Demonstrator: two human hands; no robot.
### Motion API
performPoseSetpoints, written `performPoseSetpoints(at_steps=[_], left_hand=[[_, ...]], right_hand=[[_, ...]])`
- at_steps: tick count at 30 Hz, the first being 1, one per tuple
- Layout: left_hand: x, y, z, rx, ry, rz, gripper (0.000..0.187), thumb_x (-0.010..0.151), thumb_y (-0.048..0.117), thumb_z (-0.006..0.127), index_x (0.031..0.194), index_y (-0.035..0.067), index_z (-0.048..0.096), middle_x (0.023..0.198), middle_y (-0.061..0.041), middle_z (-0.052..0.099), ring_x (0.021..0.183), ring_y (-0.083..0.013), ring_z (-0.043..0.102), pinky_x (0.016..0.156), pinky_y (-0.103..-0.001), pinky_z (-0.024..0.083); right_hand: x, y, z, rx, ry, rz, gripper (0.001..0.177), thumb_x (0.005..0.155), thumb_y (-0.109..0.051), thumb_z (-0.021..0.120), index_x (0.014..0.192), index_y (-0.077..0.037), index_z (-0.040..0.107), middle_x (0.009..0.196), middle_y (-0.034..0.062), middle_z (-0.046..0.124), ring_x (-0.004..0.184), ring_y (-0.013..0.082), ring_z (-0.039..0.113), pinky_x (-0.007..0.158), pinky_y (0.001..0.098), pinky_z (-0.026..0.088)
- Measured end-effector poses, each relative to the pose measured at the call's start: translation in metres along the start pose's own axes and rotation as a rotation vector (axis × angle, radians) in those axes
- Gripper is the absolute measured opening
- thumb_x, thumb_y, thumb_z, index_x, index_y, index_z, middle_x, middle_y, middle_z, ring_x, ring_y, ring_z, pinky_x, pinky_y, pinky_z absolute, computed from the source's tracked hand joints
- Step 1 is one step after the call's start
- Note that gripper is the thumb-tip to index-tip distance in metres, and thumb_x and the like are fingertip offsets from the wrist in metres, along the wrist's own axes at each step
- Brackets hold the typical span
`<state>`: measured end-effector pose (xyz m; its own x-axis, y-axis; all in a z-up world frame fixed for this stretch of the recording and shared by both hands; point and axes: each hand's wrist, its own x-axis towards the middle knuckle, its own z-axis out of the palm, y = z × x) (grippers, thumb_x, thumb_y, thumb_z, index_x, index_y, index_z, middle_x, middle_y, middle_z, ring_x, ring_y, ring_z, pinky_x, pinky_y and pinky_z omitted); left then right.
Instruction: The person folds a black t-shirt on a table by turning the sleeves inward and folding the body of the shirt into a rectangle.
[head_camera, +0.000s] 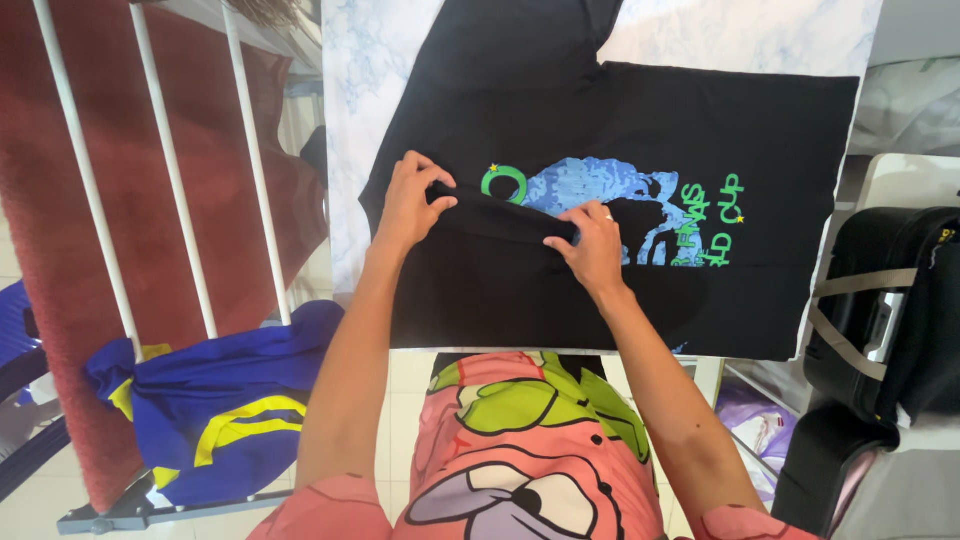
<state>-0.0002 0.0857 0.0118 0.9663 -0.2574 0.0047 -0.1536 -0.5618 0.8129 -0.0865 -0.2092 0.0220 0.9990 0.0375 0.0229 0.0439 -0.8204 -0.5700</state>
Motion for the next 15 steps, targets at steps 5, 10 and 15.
performPoseSetpoints(at_steps=[5,10,15], left_hand=[[0.008,0.023,-0.017,0.100,-0.147,-0.089,0.019,0.082,0.009,0.084,0.095,0.010,0.069,0.085,-0.009,0.064,0.076,-0.0264,0.060,0.069,-0.040,0.049],[0.009,0.036,-0.022,-0.096,-0.267,-0.362,0.011,0.095,0.008,0.072,0.105,0.009,0.066,0.070,-0.016,0.066,0.060,-0.0257,0.069,0.066,-0.039,0.051],[-0.014,0.032,-0.021,-0.125,-0.115,0.008,0.026,0.082,-0.009,0.073,0.105,0.004,0.070,0.094,-0.015,0.069,0.079,-0.0325,0.070,0.072,-0.038,0.054]], right_hand=[[0.004,0.011,0.001,-0.011,-0.147,-0.049,0.038,0.067,-0.017,0.092,0.095,-0.005,0.068,0.098,0.0072,0.067,0.096,0.0321,0.063,0.082,0.0440,0.047],[-0.001,0.004,-0.003,-0.099,-0.189,-0.149,0.035,0.071,-0.014,0.090,0.093,-0.008,0.064,0.092,0.0052,0.064,0.095,0.0292,0.061,0.078,0.0437,0.043],[-0.008,-0.015,-0.014,-0.241,-0.173,-0.303,0.037,0.071,-0.009,0.086,0.099,-0.011,0.063,0.095,0.0050,0.061,0.097,0.0261,0.060,0.083,0.0416,0.042]])
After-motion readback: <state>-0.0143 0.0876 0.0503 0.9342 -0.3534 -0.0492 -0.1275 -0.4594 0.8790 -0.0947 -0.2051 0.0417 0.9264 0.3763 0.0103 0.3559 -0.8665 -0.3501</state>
